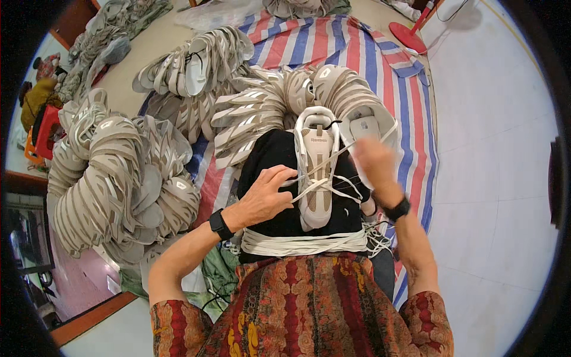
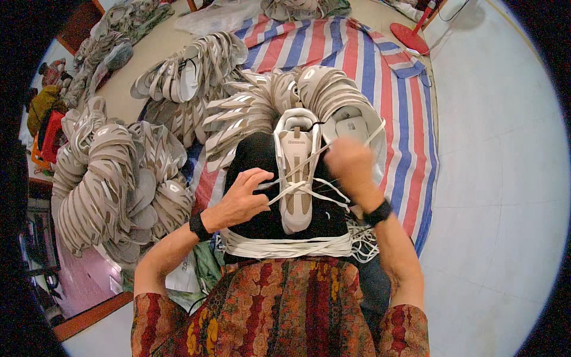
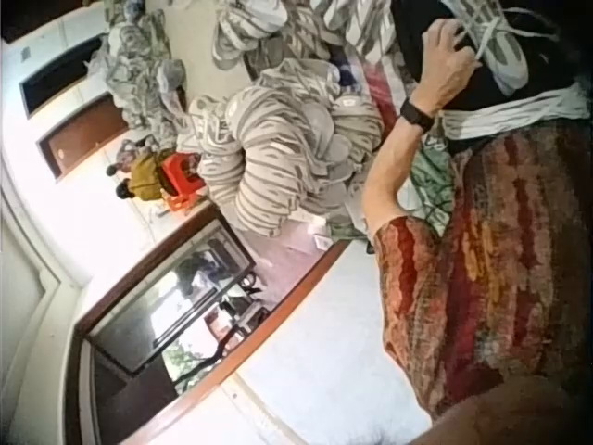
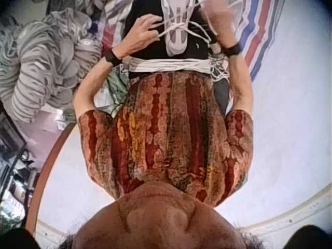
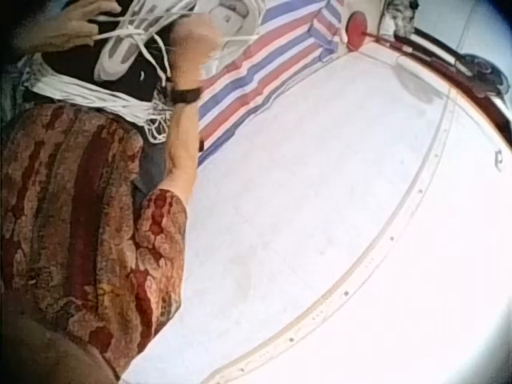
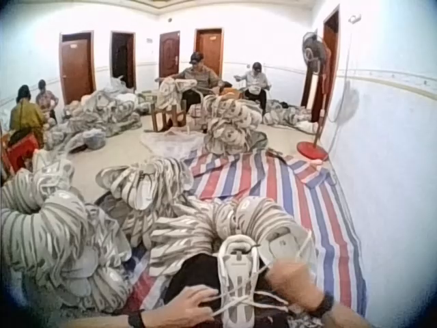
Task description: Lacing a white and tan sneaker while sitting among many shoe components.
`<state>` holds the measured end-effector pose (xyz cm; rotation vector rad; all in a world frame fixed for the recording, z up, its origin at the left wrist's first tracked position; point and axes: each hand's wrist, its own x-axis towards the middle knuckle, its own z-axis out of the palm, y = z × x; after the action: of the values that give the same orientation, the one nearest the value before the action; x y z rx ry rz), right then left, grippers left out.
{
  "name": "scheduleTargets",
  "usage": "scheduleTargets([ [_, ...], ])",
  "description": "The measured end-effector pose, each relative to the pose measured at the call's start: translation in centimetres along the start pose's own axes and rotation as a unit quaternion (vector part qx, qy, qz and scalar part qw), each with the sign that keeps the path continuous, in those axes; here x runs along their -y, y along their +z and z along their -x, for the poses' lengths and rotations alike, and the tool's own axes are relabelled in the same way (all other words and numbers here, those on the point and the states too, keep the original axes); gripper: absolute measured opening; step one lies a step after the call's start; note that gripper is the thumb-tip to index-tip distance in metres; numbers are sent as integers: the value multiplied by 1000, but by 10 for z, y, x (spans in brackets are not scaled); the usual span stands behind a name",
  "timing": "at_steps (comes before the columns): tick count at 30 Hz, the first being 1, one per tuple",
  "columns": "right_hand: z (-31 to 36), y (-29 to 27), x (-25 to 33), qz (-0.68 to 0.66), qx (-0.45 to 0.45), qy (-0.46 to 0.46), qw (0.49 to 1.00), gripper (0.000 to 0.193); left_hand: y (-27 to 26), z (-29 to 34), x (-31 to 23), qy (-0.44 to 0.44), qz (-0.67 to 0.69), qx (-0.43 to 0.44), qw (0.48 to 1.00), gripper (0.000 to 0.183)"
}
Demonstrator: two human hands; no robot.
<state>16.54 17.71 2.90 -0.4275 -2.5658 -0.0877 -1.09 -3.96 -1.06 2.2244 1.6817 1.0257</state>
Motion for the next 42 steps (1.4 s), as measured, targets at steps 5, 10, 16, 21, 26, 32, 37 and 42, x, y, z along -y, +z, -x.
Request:
scheduleTargets([
  [5, -4, -34, -86, 36, -11, 284, 958, 11, 5, -16, 10, -16, 32, -5, 999, 22],
  [10, 15, -16, -12, -64, 55, 27, 996, 39, 4, -20, 22, -41, 48, 4, 998, 20],
  [16, 2, 11, 45, -71, 158, -78, 982, 15, -2, -26, 18, -25, 47, -5, 999, 22],
  [21, 1, -11, -1, -76, 5, 74, 994, 5, -5, -35, 15, -57, 64, -64, 994, 28],
  [26, 12, -14, 9, -527, 151, 335, 766, 14, 5, -69, 24, 21, -59, -150, 987, 23],
  [32, 4, -18, -9, -335, 216, 228, 888, 11, 28, -95, 24, 58, -103, -120, 986, 11],
  [37, 19, -20, -18, -323, 255, 125, 903, 46, 34, -95, 15, 61, -80, -83, 991, 12],
  [42, 15, 5, -9, -255, 188, -45, 947, 48, 37, -92, 9, 29, -74, -42, 996, 14],
])
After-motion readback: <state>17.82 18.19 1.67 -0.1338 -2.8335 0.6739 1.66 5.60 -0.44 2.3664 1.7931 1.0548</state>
